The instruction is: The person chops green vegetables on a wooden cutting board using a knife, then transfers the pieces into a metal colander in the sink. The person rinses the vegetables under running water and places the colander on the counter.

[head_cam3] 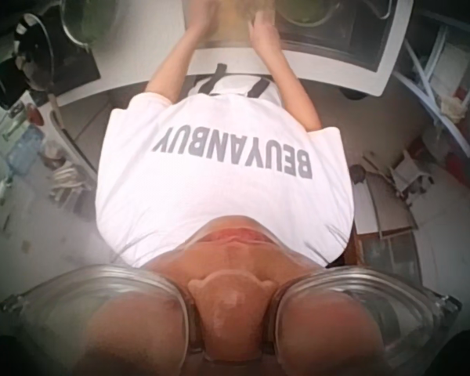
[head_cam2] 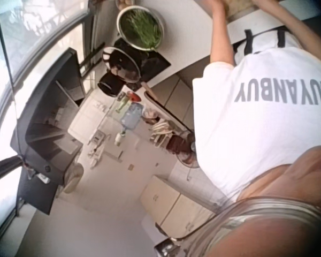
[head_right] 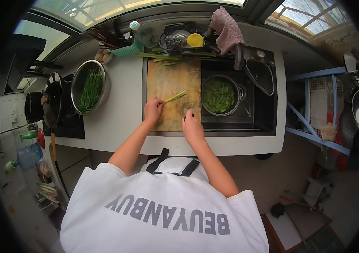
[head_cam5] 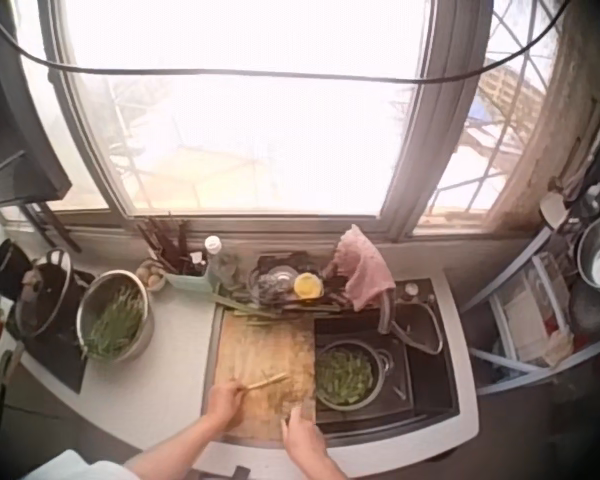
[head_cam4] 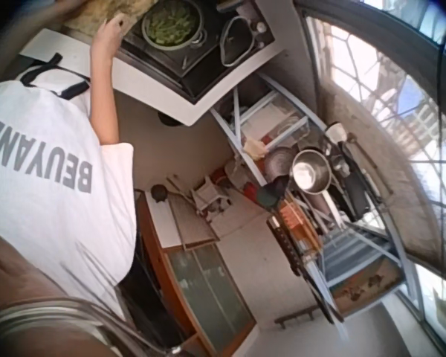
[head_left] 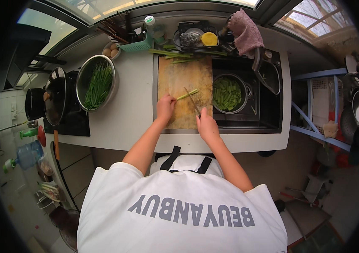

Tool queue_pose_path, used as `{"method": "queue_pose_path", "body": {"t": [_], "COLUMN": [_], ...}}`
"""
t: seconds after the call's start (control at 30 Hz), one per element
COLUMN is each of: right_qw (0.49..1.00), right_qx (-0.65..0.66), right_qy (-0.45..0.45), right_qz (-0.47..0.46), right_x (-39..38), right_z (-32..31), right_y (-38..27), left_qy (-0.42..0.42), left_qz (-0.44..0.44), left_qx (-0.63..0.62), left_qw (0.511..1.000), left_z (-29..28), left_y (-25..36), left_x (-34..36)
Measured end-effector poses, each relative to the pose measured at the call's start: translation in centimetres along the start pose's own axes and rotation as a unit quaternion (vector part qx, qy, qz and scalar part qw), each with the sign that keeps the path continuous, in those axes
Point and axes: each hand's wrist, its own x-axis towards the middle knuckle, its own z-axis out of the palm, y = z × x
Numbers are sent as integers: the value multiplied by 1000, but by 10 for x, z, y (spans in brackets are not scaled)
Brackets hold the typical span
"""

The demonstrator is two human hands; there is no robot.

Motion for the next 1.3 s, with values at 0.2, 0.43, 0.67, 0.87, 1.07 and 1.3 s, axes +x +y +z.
{"method": "queue_pose_path", "body": {"t": [0.2, 0.43, 0.67, 0.87, 1.07, 1.3], "right_qw": [1000, 999, 999, 1000, 999, 1000], "right_qx": [-10, 27, 41, 13, -7, 23], "right_qy": [12, 41, 28, -2, -10, 12], "right_qz": [17, -3, -18, -7, 32, -1], "right_x": [13, 9, 0, -4, 8, 15], "right_z": [6, 11, 6, 18, 38, 34], "right_y": [-17, -18, -23, -27, -38, -29], "left_qy": [13, -6, -7, -11, -19, -61], "left_qz": [-1, 3, 8, 6, 4, 9], "left_qx": [-6, -9, -14, -8, -4, 75], "left_qw": [1000, 1000, 1000, 1000, 1000, 995], "left_z": [2, 0, 0, 1, -1, -8], "left_y": [-3, -7, -8, -10, -7, -7], "left_x": [-1, 1, 2, 3, 4, -15]}}
